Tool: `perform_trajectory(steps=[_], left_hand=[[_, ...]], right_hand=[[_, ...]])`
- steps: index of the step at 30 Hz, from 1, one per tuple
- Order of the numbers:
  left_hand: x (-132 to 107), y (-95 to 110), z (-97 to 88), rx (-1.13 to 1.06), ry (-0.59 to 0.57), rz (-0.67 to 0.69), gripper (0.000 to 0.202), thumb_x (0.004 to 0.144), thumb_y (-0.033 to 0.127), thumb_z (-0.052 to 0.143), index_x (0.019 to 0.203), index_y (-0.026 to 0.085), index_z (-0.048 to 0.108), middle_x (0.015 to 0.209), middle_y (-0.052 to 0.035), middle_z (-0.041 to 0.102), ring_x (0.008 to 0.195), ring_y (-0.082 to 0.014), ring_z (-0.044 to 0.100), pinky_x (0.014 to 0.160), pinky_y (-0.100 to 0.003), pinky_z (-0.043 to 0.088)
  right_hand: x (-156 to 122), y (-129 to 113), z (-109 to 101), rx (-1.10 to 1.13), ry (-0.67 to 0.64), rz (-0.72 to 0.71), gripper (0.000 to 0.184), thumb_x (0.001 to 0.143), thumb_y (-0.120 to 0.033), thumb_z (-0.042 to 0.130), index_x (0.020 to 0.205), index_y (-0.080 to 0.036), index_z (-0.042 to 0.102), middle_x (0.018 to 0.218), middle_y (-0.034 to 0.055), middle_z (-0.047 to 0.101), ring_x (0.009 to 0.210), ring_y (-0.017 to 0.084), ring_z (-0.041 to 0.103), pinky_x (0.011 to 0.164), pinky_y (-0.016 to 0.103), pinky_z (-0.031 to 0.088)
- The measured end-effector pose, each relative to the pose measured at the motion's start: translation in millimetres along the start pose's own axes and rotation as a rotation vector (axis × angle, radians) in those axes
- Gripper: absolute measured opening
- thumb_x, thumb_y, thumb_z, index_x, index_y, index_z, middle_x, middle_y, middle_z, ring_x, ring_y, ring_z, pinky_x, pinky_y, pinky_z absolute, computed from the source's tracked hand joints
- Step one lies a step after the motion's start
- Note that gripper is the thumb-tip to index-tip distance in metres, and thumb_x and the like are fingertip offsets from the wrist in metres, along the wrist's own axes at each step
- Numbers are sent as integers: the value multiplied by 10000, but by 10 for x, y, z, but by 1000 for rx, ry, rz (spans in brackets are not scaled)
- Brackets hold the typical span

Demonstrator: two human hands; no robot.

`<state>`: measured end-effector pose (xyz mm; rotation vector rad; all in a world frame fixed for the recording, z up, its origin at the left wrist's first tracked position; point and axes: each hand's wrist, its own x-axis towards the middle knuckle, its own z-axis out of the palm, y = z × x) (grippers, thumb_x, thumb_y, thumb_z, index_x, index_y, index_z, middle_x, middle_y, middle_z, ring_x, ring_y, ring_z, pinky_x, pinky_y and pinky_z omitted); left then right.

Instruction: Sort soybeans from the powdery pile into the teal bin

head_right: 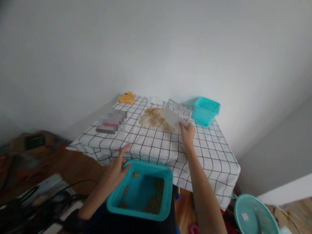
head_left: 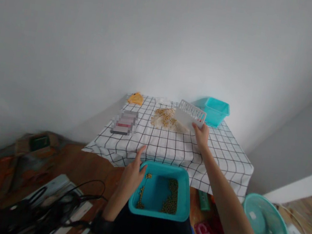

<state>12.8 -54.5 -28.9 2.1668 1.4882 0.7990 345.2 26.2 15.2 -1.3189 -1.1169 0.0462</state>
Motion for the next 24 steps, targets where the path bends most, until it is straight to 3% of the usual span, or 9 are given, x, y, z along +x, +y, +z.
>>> perform_trajectory(steps=[6, 11, 19, 24], left_hand=[[-8, 28, -20, -31, -12, -16, 668, 895, 189, 519, 1517, 236, 283, 733, 21, 606, 665, -207, 662, 671, -287, 484], [-12, 3, 2, -8, 4, -30, 672, 894, 206, 545, 1517, 247, 297, 836, -16, 653, 707, -205, 671, 706, -297, 495], [-10, -6, -24, -31, -18, -6, 682, 893, 187, 520, 1528, 241, 277, 772, 6, 618, 679, -196, 653, 697, -282, 486], [16, -5, -30, -50, -26, -42, 656, 879, 204, 536, 1499, 239, 322, 793, 7, 604, 691, -196, 657, 688, -279, 484]], right_hand=[[-137, -63, 20, 62, 36, 23, 393, 781, -460, 647, 1034, -162, 689, 989, 118, 739, 871, 273, 667, 801, 416, 522], [-154, -100, -29, 61, 82, 56, 395, 770, -444, 650, 1015, -137, 685, 973, 131, 726, 865, 268, 654, 800, 413, 515], [-163, -70, -55, 121, 94, 68, 396, 755, -450, 648, 1022, -157, 667, 962, 104, 720, 857, 252, 647, 800, 404, 525], [-141, 22, -152, 259, 28, 101, 388, 728, -453, 685, 1006, -182, 673, 1009, 93, 738, 899, 252, 665, 842, 425, 538]])
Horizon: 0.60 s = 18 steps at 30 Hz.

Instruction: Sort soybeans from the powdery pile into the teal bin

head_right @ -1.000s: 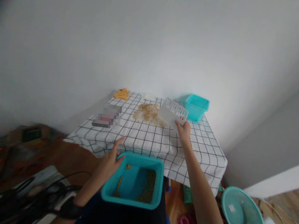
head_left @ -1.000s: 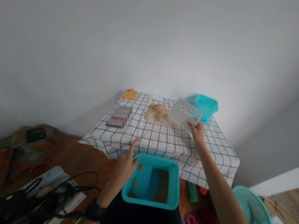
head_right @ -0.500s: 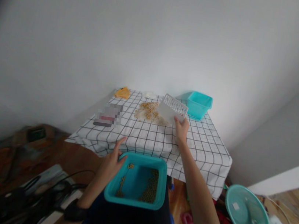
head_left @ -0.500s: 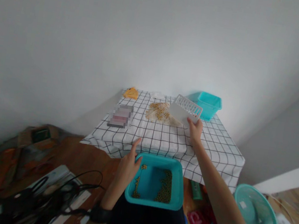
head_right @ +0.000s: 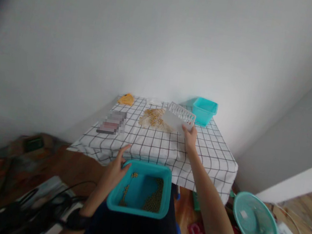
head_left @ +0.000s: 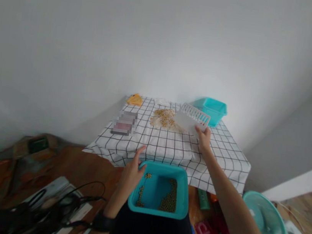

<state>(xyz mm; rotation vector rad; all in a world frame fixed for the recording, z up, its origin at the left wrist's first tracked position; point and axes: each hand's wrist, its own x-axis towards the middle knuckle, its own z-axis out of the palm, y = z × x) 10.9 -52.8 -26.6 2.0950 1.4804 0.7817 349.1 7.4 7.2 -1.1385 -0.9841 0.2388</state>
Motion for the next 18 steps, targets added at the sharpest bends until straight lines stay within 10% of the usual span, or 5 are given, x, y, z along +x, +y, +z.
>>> perform_trajectory(steps=[18], left_hand=[[13, 33, 13, -80, 40, 30, 703, 792, 122, 494, 1467, 259, 353, 709, 46, 538, 617, -169, 582, 645, -273, 440]], right_hand=[[-83, -75, -44, -30, -80, 35, 391, 691, -467, 731, 950, -176, 704, 986, 97, 753, 894, 268, 678, 850, 451, 541]])
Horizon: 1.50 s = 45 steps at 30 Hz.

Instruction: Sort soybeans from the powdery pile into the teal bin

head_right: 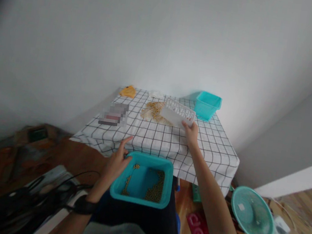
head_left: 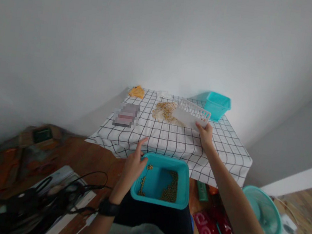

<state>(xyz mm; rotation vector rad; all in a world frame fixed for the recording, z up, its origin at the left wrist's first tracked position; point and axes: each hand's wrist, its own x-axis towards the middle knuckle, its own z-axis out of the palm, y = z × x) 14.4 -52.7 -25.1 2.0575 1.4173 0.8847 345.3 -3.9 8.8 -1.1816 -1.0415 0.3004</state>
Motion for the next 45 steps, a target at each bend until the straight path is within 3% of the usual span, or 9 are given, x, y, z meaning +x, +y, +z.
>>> perform_trajectory(steps=[10, 23, 28, 36, 45], left_hand=[[58, -37, 115, -99, 80, -34, 657, 786, 134, 511, 1425, 240, 406, 799, 7, 587, 688, -189, 612, 694, -304, 483], [20, 18, 76, -49, 69, 9, 725, 851, 158, 522, 1534, 272, 307, 895, -26, 657, 706, -186, 621, 779, -339, 520], [62, 28, 73, -4, 65, 30, 635, 846, 134, 523, 1459, 288, 463, 990, -56, 701, 831, -225, 662, 834, -355, 531], [36, -26, 82, -40, 45, 61, 651, 866, 134, 484, 1494, 280, 393, 1110, -64, 690, 857, -219, 673, 850, -355, 529], [55, -1, 78, -47, 34, 39, 662, 852, 120, 483, 1489, 274, 390, 1043, -54, 695, 796, -211, 666, 796, -335, 534]], right_hand=[[-33, -44, 18, 61, -50, 29, 434, 672, -507, 742, 960, -185, 698, 1009, 92, 758, 939, 276, 683, 868, 461, 543], [-76, -66, 29, 89, -135, 60, 369, 674, -463, 759, 925, -198, 706, 1028, 93, 758, 953, 286, 694, 874, 479, 549], [-116, -110, 28, 111, -152, 53, 342, 685, -432, 761, 932, -201, 709, 1045, 94, 758, 964, 284, 699, 884, 472, 553], [-122, -116, 19, 120, -158, 78, 389, 676, -450, 762, 967, -197, 706, 1052, 84, 764, 943, 279, 705, 906, 476, 548], [-103, -76, 40, 118, -152, 78, 397, 670, -465, 761, 956, -195, 704, 1052, 89, 760, 943, 280, 704, 872, 471, 559]])
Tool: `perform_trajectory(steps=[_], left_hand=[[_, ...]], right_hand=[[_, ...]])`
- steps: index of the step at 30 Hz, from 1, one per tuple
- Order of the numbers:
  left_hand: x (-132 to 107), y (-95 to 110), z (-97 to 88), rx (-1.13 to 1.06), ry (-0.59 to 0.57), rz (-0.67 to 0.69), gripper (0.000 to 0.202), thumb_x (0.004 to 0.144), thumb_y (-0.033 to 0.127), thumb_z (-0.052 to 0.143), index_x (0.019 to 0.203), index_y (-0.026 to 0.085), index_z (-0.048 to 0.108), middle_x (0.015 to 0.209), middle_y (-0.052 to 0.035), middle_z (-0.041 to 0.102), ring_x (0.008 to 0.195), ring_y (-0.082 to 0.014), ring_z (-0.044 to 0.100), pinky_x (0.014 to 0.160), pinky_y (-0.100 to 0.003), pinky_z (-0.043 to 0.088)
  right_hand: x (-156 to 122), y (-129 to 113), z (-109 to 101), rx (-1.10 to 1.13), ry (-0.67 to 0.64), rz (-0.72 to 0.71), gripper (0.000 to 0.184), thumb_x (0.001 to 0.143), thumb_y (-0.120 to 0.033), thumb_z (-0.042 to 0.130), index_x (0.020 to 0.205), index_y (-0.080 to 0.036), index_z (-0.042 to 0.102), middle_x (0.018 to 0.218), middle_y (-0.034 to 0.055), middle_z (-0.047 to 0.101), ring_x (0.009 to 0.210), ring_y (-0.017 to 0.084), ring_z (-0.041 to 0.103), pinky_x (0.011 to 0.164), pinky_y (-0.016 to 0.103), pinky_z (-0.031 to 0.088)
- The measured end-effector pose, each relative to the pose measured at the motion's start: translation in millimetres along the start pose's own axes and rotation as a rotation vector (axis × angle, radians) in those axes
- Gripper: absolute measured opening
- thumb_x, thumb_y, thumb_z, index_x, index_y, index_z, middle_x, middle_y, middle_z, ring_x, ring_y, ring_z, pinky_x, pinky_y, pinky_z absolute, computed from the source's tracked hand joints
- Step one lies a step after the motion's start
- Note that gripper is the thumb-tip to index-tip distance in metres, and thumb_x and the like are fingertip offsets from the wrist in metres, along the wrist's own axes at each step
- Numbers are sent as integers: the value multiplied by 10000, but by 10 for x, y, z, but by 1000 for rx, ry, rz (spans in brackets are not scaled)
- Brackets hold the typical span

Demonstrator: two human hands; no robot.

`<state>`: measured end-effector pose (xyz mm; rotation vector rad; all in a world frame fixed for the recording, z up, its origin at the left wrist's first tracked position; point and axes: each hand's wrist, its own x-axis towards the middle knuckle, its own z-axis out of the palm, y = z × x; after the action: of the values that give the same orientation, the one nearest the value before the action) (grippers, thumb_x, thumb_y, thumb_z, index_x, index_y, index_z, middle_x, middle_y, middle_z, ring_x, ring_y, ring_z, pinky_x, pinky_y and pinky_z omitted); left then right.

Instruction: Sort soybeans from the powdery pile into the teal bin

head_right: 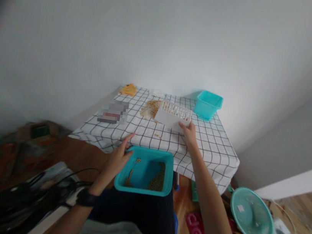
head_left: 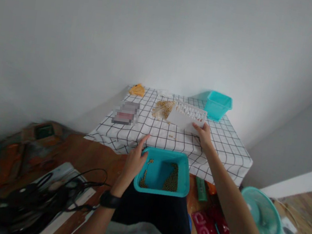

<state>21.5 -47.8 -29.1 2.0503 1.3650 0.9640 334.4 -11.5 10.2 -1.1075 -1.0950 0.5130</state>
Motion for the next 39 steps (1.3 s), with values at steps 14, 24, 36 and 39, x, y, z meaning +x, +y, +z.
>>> perform_trajectory(steps=[14, 24, 36, 39], left_hand=[[-13, 4, -4, -20, -12, -5, 657, 862, 133, 477, 1497, 265, 376, 1125, -78, 673, 883, -231, 671, 862, -377, 530], [-12, -41, 14, -32, -3, 13, 654, 865, 138, 475, 1500, 259, 372, 1157, -77, 676, 893, -225, 673, 860, -368, 532], [-9, -61, 22, -38, 7, 43, 664, 862, 119, 471, 1502, 259, 361, 1189, -80, 671, 930, -229, 674, 866, -363, 529], [-11, -63, 20, -28, 2, 34, 663, 863, 118, 469, 1502, 262, 362, 1174, -78, 673, 911, -228, 675, 858, -365, 529]], right_hand=[[-12, -11, 14, 0, -15, 23, 374, 656, -455, 776, 913, -194, 702, 1019, 91, 765, 934, 291, 706, 862, 479, 558], [-19, -31, 12, 59, -29, 53, 371, 635, -415, 801, 925, -200, 716, 1029, 78, 770, 947, 287, 704, 915, 476, 545], [29, 99, -54, 34, -193, 97, 400, 688, -395, 798, 1035, -211, 725, 1140, 72, 746, 1075, 290, 678, 1004, 488, 499], [10, 61, -47, 36, -203, 102, 389, 692, -390, 798, 1031, -214, 727, 1153, 72, 742, 1090, 290, 673, 1015, 487, 494]])
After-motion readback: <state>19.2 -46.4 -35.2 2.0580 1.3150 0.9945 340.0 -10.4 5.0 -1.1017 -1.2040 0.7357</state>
